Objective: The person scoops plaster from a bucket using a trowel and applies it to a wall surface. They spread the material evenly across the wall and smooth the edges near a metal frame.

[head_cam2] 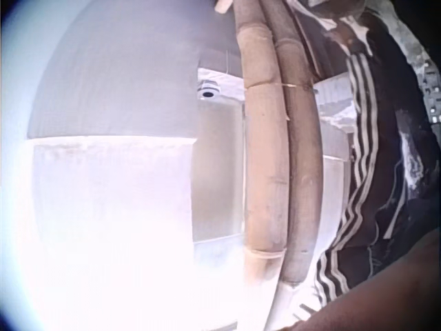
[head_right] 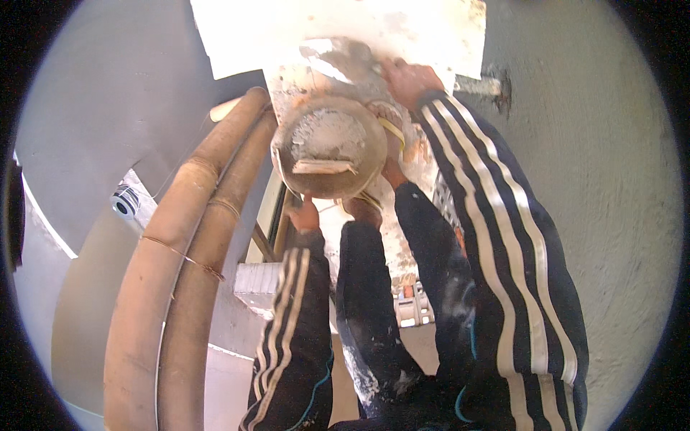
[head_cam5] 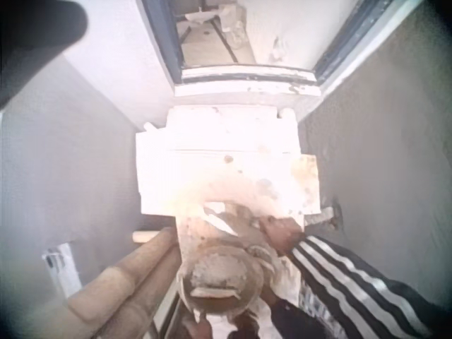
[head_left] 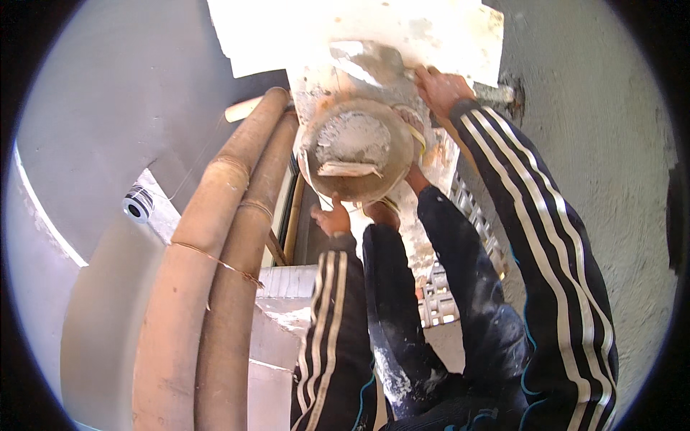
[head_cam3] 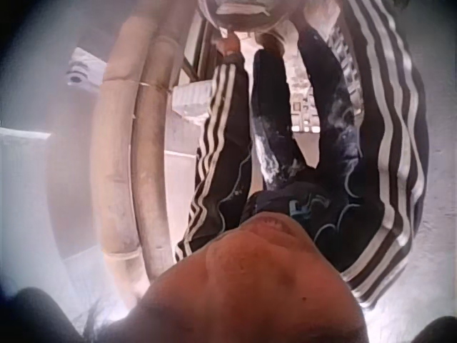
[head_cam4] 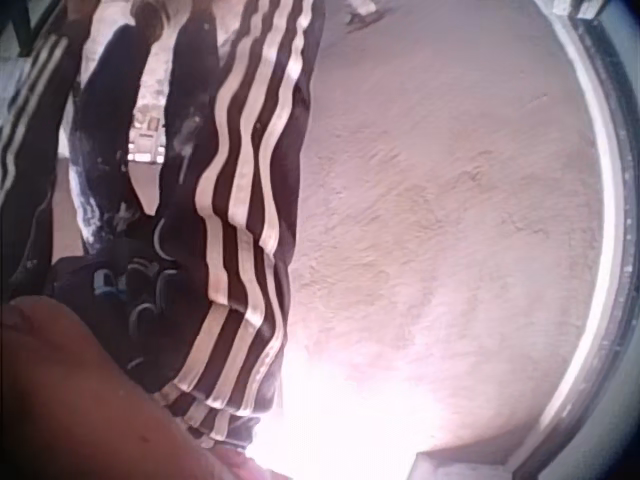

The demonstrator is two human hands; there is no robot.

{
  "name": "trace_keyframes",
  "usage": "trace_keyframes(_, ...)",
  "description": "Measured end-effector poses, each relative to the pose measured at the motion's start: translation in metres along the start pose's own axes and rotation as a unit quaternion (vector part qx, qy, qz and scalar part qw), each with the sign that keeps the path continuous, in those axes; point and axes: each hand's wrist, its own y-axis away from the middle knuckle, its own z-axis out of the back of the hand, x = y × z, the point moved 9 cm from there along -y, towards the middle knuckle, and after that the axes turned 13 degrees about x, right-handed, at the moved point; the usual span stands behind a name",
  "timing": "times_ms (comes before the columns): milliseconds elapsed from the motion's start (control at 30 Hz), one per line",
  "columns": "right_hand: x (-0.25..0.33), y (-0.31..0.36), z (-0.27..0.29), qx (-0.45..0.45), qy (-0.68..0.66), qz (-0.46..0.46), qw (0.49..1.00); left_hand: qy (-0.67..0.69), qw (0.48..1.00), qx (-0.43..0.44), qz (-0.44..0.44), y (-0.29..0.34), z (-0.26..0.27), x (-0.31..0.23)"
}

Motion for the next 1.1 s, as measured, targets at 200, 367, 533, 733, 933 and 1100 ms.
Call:
trace_keyframes(200,-0.021,0.034,-0.047,-0.082,-0.188,-0.263,0.943,0.239,0.957,0.078,-0.143,0.029,-0.015,-0.022)
trace_keyframes(367,-0.024,0.093,-0.125,-0.102,-0.329,-0.319,0.883,0.665,0.642,0.371,-0.086,0.111,-0.024,-0.07)
trace_keyframes(533,-0.019,0.174,-0.163,-0.064,-0.271,-0.246,0.928,0.606,0.73,0.304,-0.09,0.178,0.004,-0.09)
trace_keyframes(733,-0.042,0.232,-0.247,-0.073,-0.259,-0.26,0.927,0.622,0.721,0.283,-0.113,0.257,0.051,-0.043)
trace_keyframes(933,-0.013,0.181,-0.331,-0.168,-0.277,-0.458,0.828,0.602,0.755,0.252,-0.065,0.305,0.061,0.025)
trace_keyframes(1100,0.089,0.144,-0.251,-0.093,-0.106,-0.043,0.989,0.59,0.788,0.177,0.003,0.324,0.084,0.088)
